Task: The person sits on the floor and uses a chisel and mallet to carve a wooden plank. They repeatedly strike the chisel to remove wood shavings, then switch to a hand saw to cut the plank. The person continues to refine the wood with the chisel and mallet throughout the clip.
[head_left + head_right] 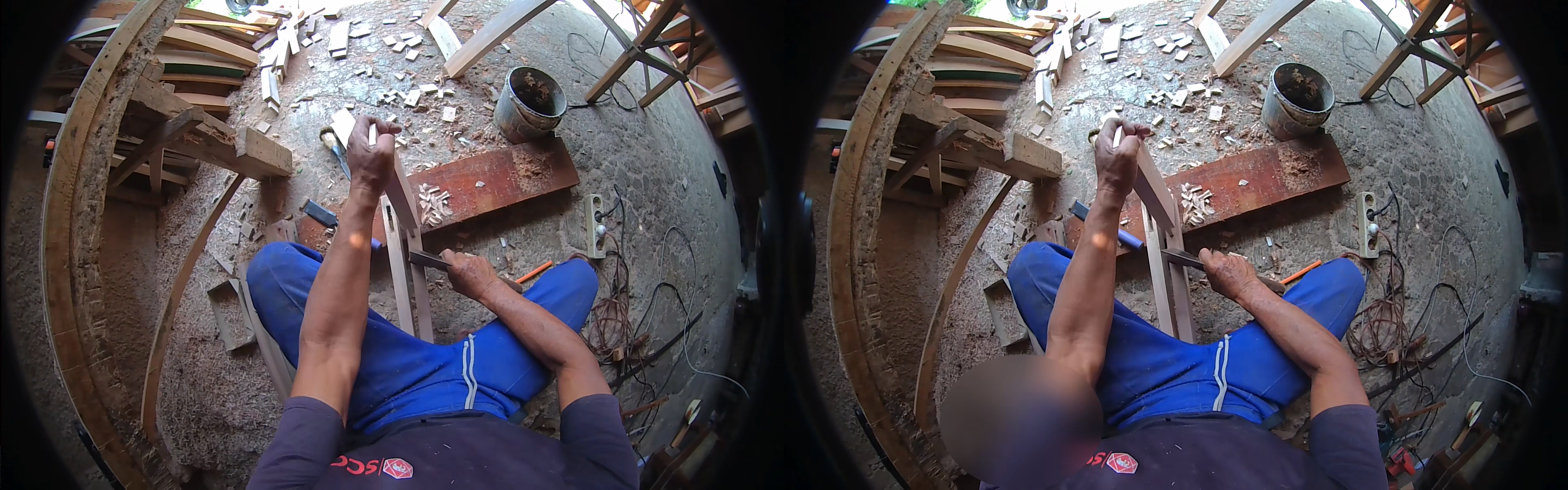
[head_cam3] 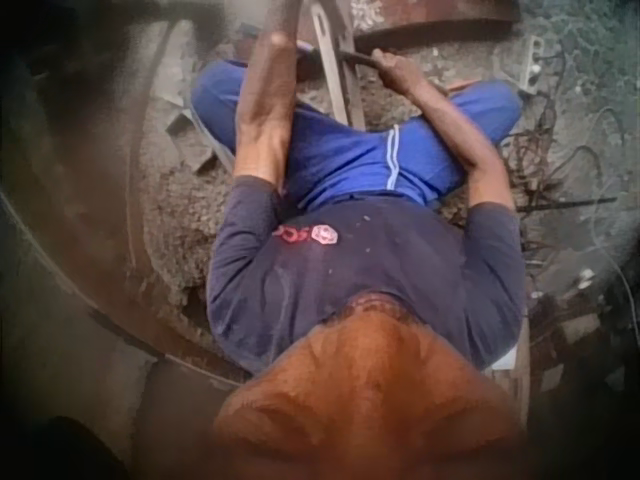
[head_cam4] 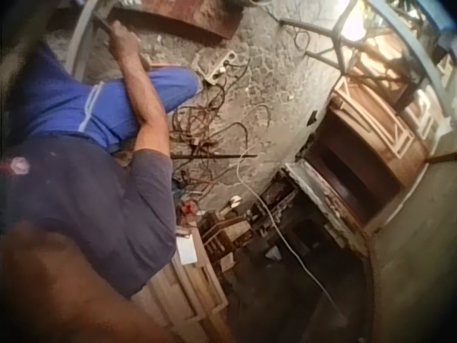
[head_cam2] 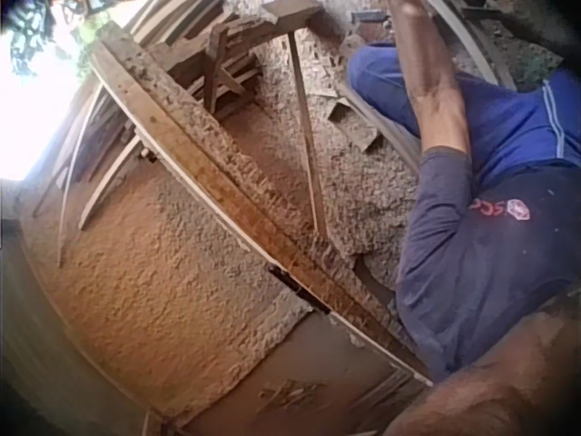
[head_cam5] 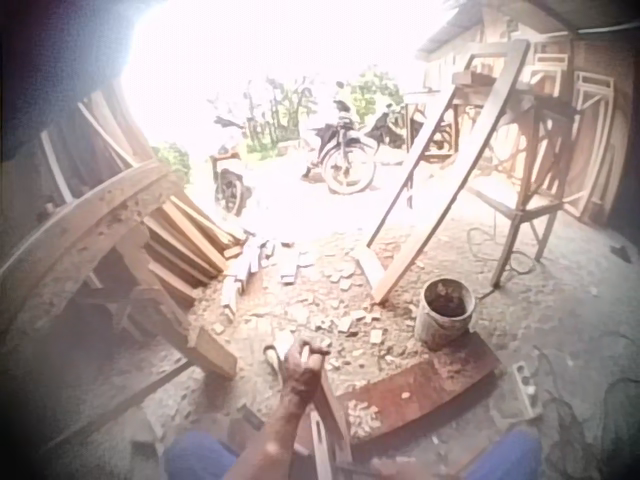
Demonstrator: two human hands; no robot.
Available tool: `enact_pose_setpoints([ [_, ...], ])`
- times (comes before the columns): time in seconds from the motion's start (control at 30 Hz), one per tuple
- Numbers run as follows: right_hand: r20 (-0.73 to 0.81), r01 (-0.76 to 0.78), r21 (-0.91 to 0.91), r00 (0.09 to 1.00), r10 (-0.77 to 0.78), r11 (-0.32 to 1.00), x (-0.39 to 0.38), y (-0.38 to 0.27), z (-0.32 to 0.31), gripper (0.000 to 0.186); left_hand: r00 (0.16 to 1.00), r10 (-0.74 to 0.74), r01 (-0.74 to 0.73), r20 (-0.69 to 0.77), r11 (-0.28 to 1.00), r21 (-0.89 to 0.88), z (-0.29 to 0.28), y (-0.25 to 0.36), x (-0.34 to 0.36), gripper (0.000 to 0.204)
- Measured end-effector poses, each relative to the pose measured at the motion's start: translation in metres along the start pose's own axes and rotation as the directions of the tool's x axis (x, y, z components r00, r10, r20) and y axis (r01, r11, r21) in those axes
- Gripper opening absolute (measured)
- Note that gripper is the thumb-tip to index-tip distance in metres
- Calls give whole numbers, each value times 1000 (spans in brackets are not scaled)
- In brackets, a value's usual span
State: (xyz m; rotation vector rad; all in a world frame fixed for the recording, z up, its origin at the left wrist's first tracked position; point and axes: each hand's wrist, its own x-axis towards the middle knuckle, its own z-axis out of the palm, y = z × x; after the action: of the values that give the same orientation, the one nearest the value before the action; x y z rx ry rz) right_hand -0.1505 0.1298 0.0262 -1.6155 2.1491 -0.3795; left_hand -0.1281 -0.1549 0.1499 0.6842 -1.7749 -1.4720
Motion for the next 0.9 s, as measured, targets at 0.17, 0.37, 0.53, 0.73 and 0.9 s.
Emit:
enact_pose_setpoints([
  [0.17, -79, -12, 5, 997, 13, 1000, -10, 14, 8, 13, 855, 485, -517, 182, 824, 232, 55, 28, -107, 23],
  [0.37, -73, 5, 7, 997, -4, 1000, -6, 15, 17, 14, 812, 482, -515, -330, 857, -16, -38, 134, -22, 15],
  [0.53, -80, 21, 132, 997, -10, 991, -6, 30, 15, 29, 610, 792, -704, 13, 535, 467, -82, 222, -8, 17],
  [0.73, -84, -295, 625, 895, 438, 722, 28, 9, -11, 39, 944, 264, -272, 197, 287, 919, -227, 83, -32, 14],
  [0.9, 205, -442, 839, 796, 569, 316, 40, 17, -6, 24, 846, -481, -211, 230, 93, 973, -249, -66, -122, 17],
])
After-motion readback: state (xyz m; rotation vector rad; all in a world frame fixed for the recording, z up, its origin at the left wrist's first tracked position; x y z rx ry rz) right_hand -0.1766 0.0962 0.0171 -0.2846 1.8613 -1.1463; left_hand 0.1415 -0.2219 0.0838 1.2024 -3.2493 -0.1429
